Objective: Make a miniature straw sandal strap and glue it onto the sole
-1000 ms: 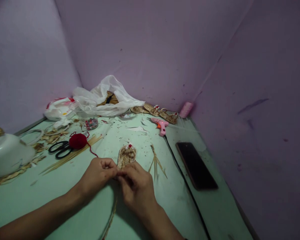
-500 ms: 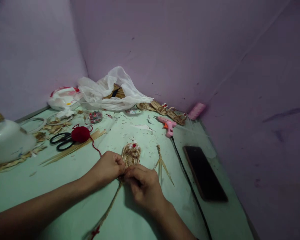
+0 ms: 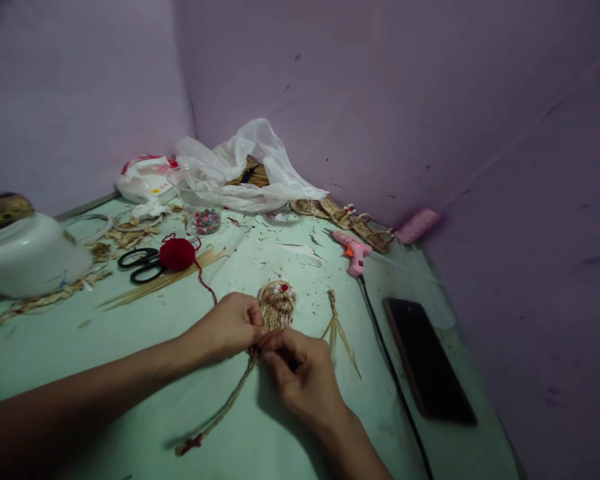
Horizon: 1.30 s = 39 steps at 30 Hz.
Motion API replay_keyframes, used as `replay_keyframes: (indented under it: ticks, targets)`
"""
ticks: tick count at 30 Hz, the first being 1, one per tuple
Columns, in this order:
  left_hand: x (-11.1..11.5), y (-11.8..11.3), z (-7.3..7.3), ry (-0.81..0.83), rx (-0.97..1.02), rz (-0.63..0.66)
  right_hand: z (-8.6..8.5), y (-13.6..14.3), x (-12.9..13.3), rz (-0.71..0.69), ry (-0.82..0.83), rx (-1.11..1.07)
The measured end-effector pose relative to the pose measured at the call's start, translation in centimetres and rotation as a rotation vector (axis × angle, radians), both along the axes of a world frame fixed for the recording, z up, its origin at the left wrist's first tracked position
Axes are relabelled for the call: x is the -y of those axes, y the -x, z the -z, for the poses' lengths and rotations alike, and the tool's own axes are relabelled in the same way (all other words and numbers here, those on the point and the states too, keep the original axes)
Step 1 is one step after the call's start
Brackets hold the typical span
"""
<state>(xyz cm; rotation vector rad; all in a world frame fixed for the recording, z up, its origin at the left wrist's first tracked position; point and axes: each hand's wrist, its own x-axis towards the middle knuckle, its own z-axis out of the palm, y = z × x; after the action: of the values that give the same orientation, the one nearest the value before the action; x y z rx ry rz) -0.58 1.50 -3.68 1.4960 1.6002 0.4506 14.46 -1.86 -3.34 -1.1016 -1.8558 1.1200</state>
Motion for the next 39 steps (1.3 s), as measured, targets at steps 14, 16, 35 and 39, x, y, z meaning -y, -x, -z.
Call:
replay_keyframes:
  ticks: [14,16,35,39]
  targets:
    - [0.9,3.7,-5.8,-0.194,-0.547,0.263,0.4,1.4,-0.6,0.183,0.208,0.028]
    - [1.0,4.1,-6.6,-0.189,-0.554,0.341,0.4,1.4,-0.6,0.177,0.231,0.031]
    - [1.1,2.9,-4.8,-0.201,-0.146,0.280,0.3,0.6,0.6,0.162,-0.025,0.169]
    - [1.3,2.4,-3.9,-0.271,-0.059,0.435,0.4,0.5,0.6,0.151,-0.090,0.172]
